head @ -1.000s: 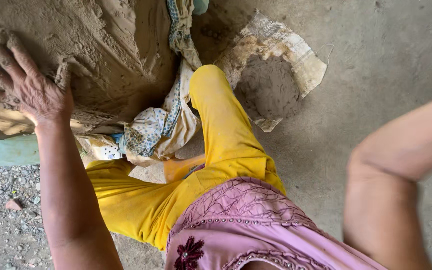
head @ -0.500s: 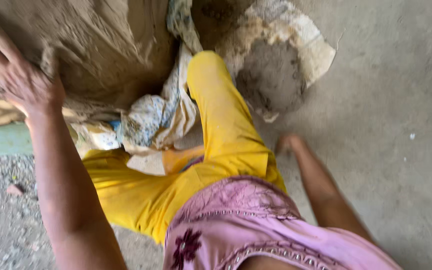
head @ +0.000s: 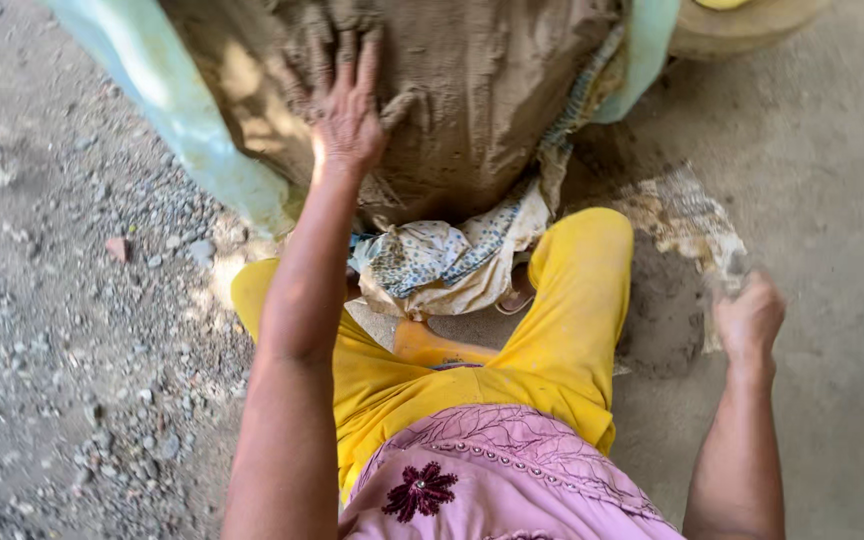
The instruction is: The person pulls pieces of clay from a large mound and kneads them by hand on a cloth-covered surface on the ground.
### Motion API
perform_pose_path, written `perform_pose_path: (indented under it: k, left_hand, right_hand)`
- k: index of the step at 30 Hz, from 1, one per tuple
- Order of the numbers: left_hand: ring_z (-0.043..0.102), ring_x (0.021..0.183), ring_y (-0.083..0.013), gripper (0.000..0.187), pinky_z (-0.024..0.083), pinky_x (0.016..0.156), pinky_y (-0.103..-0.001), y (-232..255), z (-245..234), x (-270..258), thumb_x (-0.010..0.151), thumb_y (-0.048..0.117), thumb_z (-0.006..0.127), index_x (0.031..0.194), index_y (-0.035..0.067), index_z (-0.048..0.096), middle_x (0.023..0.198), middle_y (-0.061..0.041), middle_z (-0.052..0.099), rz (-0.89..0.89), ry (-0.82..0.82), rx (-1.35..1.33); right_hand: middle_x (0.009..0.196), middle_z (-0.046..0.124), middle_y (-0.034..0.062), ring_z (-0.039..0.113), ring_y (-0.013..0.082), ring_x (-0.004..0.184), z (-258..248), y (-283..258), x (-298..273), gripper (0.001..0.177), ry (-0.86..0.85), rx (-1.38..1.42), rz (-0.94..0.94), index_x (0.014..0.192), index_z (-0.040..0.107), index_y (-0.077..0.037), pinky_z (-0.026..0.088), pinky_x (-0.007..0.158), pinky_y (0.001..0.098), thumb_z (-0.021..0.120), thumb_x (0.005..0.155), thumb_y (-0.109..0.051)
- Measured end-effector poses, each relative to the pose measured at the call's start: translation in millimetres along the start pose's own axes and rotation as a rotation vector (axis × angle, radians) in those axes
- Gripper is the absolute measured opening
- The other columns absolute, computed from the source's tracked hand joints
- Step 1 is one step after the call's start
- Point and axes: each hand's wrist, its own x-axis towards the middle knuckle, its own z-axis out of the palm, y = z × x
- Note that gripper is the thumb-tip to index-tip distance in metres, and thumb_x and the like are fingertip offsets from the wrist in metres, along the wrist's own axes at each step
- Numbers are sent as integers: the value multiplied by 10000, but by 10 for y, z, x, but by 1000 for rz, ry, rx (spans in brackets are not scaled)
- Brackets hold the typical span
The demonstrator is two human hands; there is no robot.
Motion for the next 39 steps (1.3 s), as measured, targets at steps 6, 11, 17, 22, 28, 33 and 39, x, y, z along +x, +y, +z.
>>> perform_pose_path:
  k: [6, 11, 17, 22, 28, 33, 39]
  left_hand:
    - [63, 1636, -401, 783, -28, 1296, -656, -99, 157, 4, 1072, 769, 400, 1694, 311, 274, 1778, -46, 171, 75, 88, -82]
    - [194, 1581, -394, 815, 112, 1278, -599, -287, 33, -93, 1003, 704, 549, 1639, 249, 315, 1705, -112, 285, 152, 90, -407]
    - [560, 1339, -284, 487, 443, 1193, -406, -870, 7, -755, 1114, 422, 671, 1510, 181, 518, 1452, -125, 594, 50, 596, -888]
    - [596, 918, -208, 701, 523, 719, -341, -559, 101, -1337, 1006, 646, 486, 1336, 44, 621, 1127, -111, 647, -325, -186, -1752]
    - [557, 1033, -140, 774, 509, 914, -284, -322, 99, -1741, 925, 729, 581, 1495, 208, 536, 1460, 21, 511, 183, -496, -1934]
    - [614, 1193, -226, 593, 480, 1029, -460, -385, -19, -1394, 878, 621, 653, 1346, 258, 691, 1404, -11, 661, 274, -13, -733]
    - [475, 1436, -380, 629, 406, 1209, -552, -669, -149, -332, 996, 545, 675, 1473, 149, 573, 1536, -162, 522, 515, 363, -660]
  right_hand:
    - [1382, 695, 185, 628, 330, 1356, -352, -2057, 357, 378, 119, 581, -861, 1317, 696, -7, 472, 1212, 471, 798, 955, -35]
    - [1367, 683, 150, 660, 287, 1284, -80, -2984, 414, 367, -146, 673, -952, 1270, 713, -53, 536, 1136, 400, 811, 917, -30]
    - [1282, 708, 100, 687, 186, 1144, -102, -3420, 391, 352, -295, 823, -819, 1270, 710, -17, 568, 1008, 287, 775, 925, 14]
    - [1333, 663, 50, 651, 145, 1224, -31, -3802, -84, 425, -669, 1076, -903, 1328, 655, -43, 557, 1088, 290, 755, 920, 19]
    - [1296, 693, 95, 657, 179, 1207, 418, -3836, -614, 357, -1109, 1308, -655, 1337, 679, -19, 542, 1104, 341, 776, 994, -45]
    - [1421, 620, 169, 620, 262, 1282, 82, -4154, -463, 533, -659, 947, -1116, 1378, 605, -8, 520, 1115, 399, 781, 885, -104]
    - [1402, 692, 175, 695, 313, 1294, -459, -5061, 253, 507, -141, 762, -1392, 1401, 660, 1, 567, 1162, 391, 677, 897, 58]
